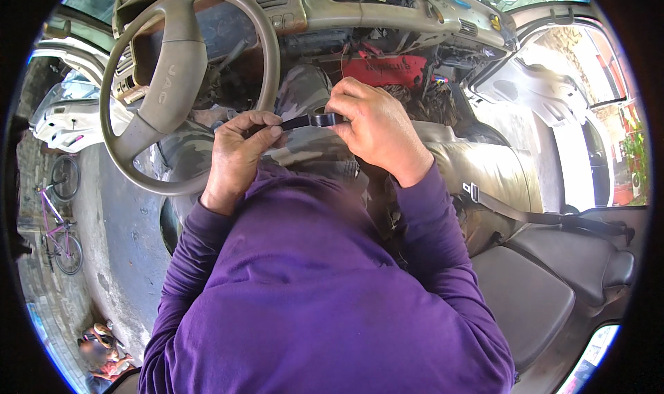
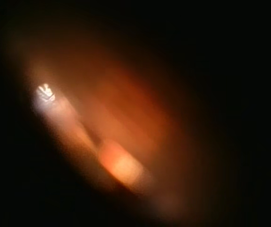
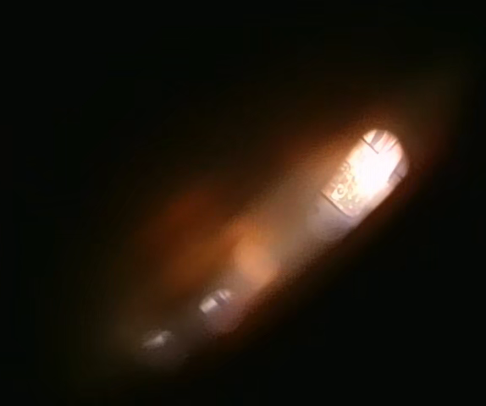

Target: The person works inside a vehicle's cabin, manipulating exposed wires near the dashboard and steering column. They connect wire ends, route cables through the dashboard area, and wrap connections with black electrical tape. The task involves repeated handling of small wire segments and connectors.

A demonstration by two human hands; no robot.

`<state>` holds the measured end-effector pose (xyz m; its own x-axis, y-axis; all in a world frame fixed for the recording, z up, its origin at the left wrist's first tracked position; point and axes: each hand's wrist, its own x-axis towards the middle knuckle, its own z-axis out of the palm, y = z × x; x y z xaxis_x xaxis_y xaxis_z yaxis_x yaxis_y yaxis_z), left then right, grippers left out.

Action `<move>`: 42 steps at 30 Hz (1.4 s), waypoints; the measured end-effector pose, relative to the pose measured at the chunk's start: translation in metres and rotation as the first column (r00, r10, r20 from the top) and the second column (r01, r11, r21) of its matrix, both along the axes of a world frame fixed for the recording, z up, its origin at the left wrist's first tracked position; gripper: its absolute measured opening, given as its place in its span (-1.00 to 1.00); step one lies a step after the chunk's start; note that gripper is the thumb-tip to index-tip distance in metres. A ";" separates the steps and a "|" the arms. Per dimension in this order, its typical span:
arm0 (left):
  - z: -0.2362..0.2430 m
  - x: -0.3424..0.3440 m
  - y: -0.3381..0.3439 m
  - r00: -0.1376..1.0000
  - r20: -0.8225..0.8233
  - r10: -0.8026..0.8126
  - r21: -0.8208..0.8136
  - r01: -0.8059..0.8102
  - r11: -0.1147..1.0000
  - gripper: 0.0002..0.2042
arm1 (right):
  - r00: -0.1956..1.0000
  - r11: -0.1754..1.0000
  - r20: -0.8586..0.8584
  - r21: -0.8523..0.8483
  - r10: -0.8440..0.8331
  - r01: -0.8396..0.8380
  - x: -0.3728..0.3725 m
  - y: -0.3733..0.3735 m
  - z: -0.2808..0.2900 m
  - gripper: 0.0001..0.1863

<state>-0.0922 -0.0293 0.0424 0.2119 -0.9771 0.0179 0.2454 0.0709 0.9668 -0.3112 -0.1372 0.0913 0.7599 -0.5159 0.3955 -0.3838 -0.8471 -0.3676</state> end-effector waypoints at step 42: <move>-0.021 0.003 -0.006 0.944 -0.312 -0.109 0.037 0.126 0.991 -0.83 | 0.996 0.997 -0.051 0.030 0.071 -0.070 0.022 0.009 0.001 -0.75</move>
<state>-0.0895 -0.0355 0.0217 0.0821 -0.9930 -0.0852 0.5359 -0.0281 0.8438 -0.2890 -0.1282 0.0925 0.8138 -0.4707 0.3408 -0.3427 -0.8624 -0.3727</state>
